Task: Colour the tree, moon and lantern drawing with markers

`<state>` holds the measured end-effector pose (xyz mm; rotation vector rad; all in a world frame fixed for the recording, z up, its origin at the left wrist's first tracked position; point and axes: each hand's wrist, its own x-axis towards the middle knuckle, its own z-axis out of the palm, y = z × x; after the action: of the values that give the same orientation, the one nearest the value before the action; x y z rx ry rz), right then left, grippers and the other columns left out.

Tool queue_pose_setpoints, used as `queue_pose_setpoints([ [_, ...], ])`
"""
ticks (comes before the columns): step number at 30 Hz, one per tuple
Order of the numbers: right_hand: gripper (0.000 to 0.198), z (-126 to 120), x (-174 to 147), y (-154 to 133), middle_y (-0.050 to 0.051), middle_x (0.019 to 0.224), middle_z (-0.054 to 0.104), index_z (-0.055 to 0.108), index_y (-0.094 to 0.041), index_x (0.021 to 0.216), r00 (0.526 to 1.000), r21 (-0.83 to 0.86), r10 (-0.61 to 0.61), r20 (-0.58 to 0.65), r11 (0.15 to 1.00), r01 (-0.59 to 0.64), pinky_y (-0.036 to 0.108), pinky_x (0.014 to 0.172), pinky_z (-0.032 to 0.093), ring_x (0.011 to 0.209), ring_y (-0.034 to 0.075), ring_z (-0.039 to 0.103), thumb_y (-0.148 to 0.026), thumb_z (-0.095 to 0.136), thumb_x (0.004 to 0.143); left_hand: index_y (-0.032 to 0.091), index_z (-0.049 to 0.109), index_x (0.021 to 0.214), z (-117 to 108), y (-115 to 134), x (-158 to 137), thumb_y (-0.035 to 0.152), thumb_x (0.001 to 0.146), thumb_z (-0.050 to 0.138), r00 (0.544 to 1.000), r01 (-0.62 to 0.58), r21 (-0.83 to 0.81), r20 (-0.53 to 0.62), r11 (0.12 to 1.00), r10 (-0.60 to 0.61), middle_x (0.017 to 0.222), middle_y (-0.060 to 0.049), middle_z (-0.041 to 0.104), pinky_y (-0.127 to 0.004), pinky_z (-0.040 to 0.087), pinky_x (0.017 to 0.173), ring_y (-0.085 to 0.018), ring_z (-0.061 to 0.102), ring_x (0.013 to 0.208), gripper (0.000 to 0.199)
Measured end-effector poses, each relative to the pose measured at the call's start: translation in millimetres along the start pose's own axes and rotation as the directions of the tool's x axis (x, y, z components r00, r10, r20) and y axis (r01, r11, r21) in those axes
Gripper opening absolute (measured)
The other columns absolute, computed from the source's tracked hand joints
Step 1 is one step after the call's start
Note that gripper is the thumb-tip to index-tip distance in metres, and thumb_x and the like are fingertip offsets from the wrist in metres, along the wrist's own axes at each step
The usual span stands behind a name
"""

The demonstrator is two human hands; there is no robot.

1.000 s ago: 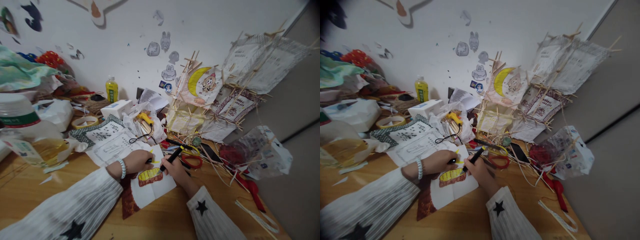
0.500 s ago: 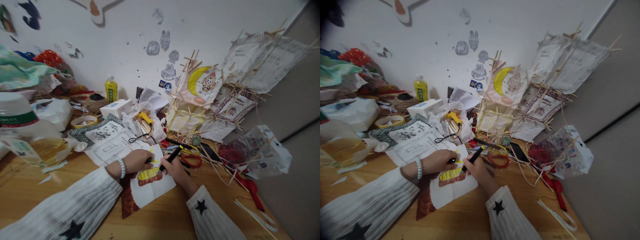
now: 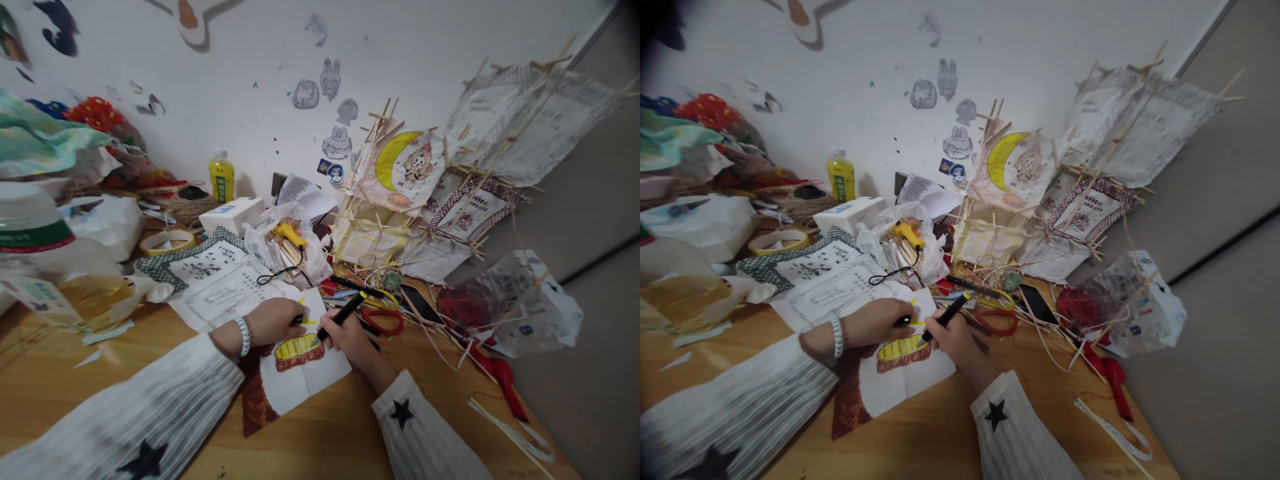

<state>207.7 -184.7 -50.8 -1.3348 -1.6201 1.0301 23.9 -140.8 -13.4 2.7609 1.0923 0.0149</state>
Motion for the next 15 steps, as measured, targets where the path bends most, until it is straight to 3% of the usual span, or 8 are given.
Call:
queue_pose_setpoints([
  [15,0.027,-0.1,-0.7,-5.0,-0.007,0.038,0.046,0.054,-0.016,0.059,0.999,0.010,0.001,0.033,1.000,-0.002,0.017,0.032,0.025,0.030,0.005,0.036,-0.035,0.050,0.079,0.019,0.061,0.096,1.4,-1.0,0.2,0.036,0.082,0.054,1.000,-0.005,0.001,-0.002,1.000,0.005,0.097,-0.008,0.068,-0.028,0.045,0.071,-0.023,0.062,0.089,0.023],
])
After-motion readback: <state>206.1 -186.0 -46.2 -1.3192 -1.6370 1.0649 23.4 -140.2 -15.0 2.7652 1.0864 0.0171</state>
